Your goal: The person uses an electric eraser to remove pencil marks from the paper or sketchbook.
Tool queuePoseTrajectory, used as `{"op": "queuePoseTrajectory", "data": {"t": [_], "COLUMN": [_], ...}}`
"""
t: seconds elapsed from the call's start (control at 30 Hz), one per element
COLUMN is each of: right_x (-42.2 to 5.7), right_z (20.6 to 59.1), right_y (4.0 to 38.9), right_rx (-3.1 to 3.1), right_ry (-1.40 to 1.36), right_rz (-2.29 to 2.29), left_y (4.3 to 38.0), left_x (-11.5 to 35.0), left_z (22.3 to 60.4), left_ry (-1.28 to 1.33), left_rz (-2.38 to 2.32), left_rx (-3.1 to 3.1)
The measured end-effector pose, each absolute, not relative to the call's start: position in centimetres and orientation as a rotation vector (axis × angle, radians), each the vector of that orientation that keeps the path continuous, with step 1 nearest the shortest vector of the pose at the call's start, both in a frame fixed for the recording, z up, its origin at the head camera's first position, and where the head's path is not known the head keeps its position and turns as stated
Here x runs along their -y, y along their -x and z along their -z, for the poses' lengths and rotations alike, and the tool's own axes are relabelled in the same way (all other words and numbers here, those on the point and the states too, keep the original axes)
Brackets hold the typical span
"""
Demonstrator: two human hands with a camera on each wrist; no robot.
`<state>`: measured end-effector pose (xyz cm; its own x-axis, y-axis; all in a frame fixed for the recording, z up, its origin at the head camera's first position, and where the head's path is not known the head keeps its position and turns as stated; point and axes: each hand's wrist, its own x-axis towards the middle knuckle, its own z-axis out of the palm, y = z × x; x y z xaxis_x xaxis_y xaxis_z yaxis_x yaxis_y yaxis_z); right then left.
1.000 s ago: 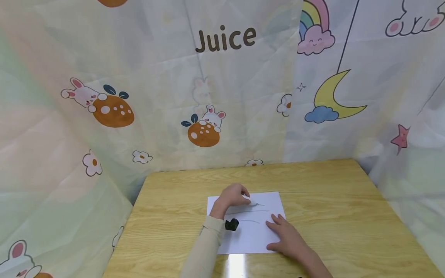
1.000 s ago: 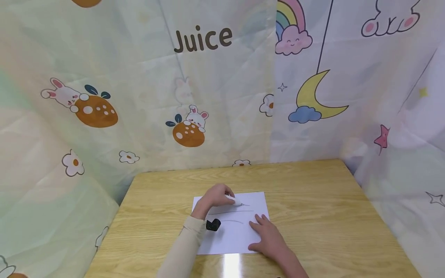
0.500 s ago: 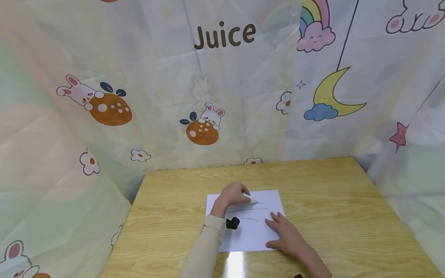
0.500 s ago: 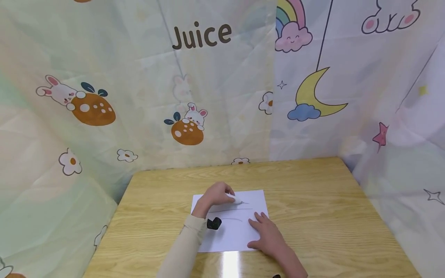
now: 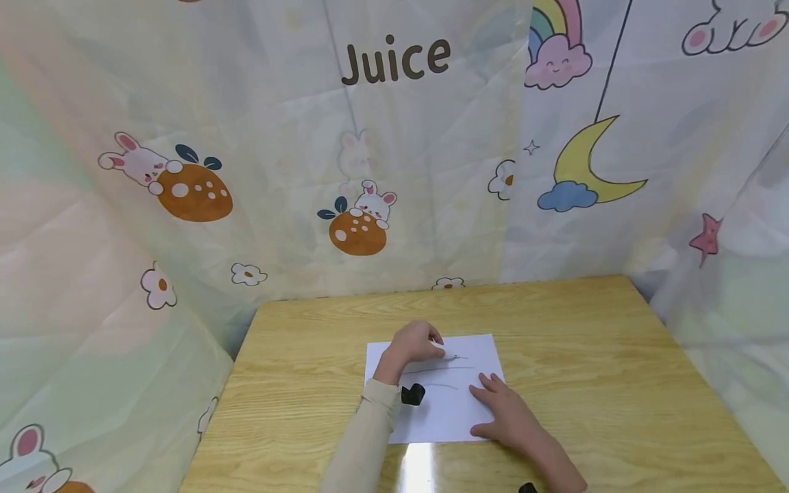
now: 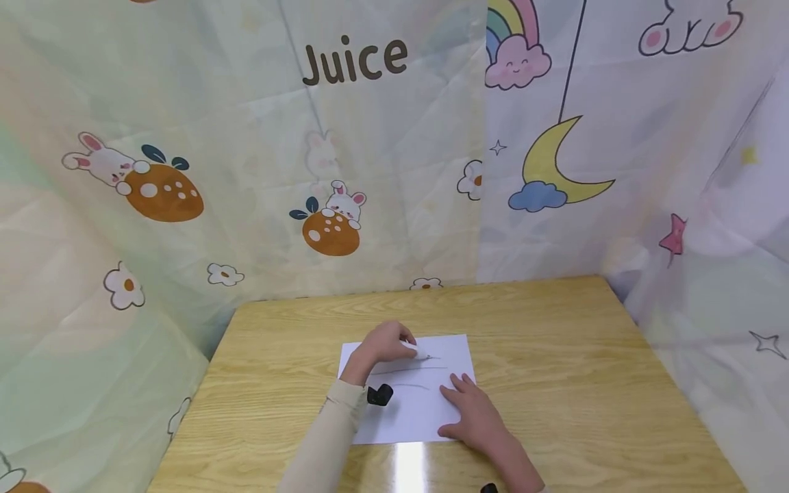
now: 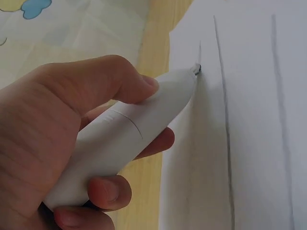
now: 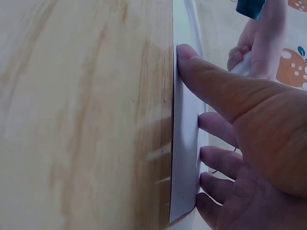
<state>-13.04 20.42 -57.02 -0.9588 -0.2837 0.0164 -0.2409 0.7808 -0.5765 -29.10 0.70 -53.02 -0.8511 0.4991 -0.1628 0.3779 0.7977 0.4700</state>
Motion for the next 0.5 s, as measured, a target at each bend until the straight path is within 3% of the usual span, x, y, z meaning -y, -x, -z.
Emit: {"op": "queuePoseTrajectory", "data": {"t": [0.5], "right_x": [-20.28], "right_z": [56.86], "right_y": [13.20], "right_rx": [-2.872], "right_ry": [0.391], "right_rz": [0.903], "left_y": [28.76], "left_x": [-0.65], "left_z": [53.09], "left_ry": [-0.687], "left_rz": [-0.643], "left_rx": [-2.743]}}
